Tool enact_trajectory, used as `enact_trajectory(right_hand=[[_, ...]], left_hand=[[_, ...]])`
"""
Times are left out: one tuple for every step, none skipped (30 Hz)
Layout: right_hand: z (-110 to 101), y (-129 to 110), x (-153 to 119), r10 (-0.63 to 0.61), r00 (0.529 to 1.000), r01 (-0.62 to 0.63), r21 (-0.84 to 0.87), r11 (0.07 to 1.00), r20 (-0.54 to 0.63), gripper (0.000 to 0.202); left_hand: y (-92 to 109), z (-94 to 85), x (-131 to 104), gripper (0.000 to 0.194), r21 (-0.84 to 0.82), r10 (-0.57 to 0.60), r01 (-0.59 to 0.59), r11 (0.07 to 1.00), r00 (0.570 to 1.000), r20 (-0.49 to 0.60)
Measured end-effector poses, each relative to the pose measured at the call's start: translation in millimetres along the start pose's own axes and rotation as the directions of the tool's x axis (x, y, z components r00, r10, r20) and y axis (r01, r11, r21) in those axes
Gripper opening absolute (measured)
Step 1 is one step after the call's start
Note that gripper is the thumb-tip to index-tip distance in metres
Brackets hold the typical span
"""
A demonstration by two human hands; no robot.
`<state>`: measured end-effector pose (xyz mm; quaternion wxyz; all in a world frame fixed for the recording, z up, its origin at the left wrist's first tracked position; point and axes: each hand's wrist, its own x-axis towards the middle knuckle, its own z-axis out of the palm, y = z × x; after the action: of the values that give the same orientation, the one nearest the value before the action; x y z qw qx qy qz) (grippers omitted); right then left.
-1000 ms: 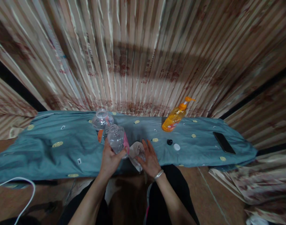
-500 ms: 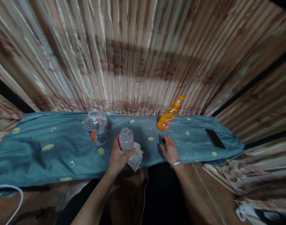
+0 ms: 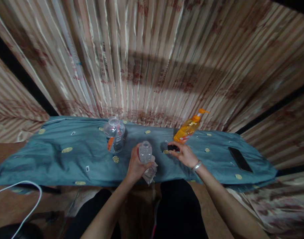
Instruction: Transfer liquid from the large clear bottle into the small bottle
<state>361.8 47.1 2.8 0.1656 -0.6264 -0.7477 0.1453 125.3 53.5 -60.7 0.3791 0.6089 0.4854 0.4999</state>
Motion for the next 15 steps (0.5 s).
enact_trajectory(right_hand=[[-9, -14, 3, -0.083, 0.995, 0.091, 0.143, 0.986, -0.061, 0.027], [-17, -29, 6, -0.165, 0.981, 0.184, 0.233, 0.955, -0.097, 0.027], [-24, -44, 10, -0.24, 0.964, 0.262, 0.267, 0.928, -0.111, 0.027], [-31, -58, 14, -0.301, 0.948, 0.318, 0.263, 0.911, -0.106, 0.027], [-36, -71, 19, -0.356, 0.93, 0.368, 0.238, 0.899, -0.093, 0.028], [-40, -82, 23, -0.409, 0.91, 0.414, 0.21, 0.886, -0.069, 0.029], [-42, -91, 28, -0.462, 0.886, 0.46, 0.178, 0.87, -0.033, 0.03], [-44, -99, 32, -0.508, 0.861, 0.502, 0.146, 0.852, 0.001, 0.03], [-45, -104, 36, -0.546, 0.837, 0.539, 0.116, 0.834, 0.036, 0.029], [-46, -109, 40, -0.577, 0.813, 0.572, 0.083, 0.816, 0.073, 0.028], [-46, -112, 42, -0.6, 0.792, 0.599, 0.045, 0.799, 0.112, 0.028], [-46, -115, 45, -0.614, 0.774, 0.622, 0.003, 0.783, 0.156, 0.027], [-47, -117, 47, -0.62, 0.758, 0.639, -0.04, 0.768, 0.202, 0.026], [-47, -118, 48, -0.619, 0.746, 0.652, -0.08, 0.754, 0.244, 0.024], [-46, -120, 49, -0.614, 0.74, 0.659, -0.112, 0.744, 0.275, 0.023]], left_hand=[[-2, 0.6, 0, 0.082, -0.007, 0.004, -0.003, 1.0, 1.0, 0.008], [-3, 1.2, 0, 0.082, -0.014, 0.005, -0.005, 1.0, 1.0, 0.015], [-4, 1.7, 0, 0.082, -0.022, 0.006, -0.005, 1.0, 1.0, 0.021], [-5, 2.0, 0, 0.083, -0.032, 0.006, -0.005, 0.999, 1.0, 0.029], [-5, 2.2, 0, 0.083, -0.045, 0.007, -0.005, 0.999, 0.999, 0.039], [-5, 2.2, -1, 0.084, -0.059, 0.008, -0.005, 0.998, 0.999, 0.051], [-4, 2.2, -1, 0.084, -0.075, 0.01, -0.005, 0.997, 0.998, 0.066], [-3, 2.1, -1, 0.084, -0.092, 0.013, -0.005, 0.996, 0.997, 0.083], [-3, 2.1, -1, 0.084, -0.107, 0.016, -0.005, 0.994, 0.995, 0.099], [-2, 2.1, -1, 0.084, -0.122, 0.018, -0.004, 0.993, 0.993, 0.113], [-2, 2.2, -1, 0.084, -0.136, 0.021, -0.003, 0.991, 0.992, 0.127], [-2, 2.4, -1, 0.083, -0.149, 0.023, -0.002, 0.989, 0.99, 0.141], [-2, 2.6, -1, 0.082, -0.161, 0.025, 0.0, 0.987, 0.988, 0.153], [-2, 2.8, -1, 0.082, -0.172, 0.025, 0.003, 0.985, 0.986, 0.162], [-3, 3.0, -1, 0.084, -0.18, 0.024, 0.008, 0.984, 0.985, 0.172]])
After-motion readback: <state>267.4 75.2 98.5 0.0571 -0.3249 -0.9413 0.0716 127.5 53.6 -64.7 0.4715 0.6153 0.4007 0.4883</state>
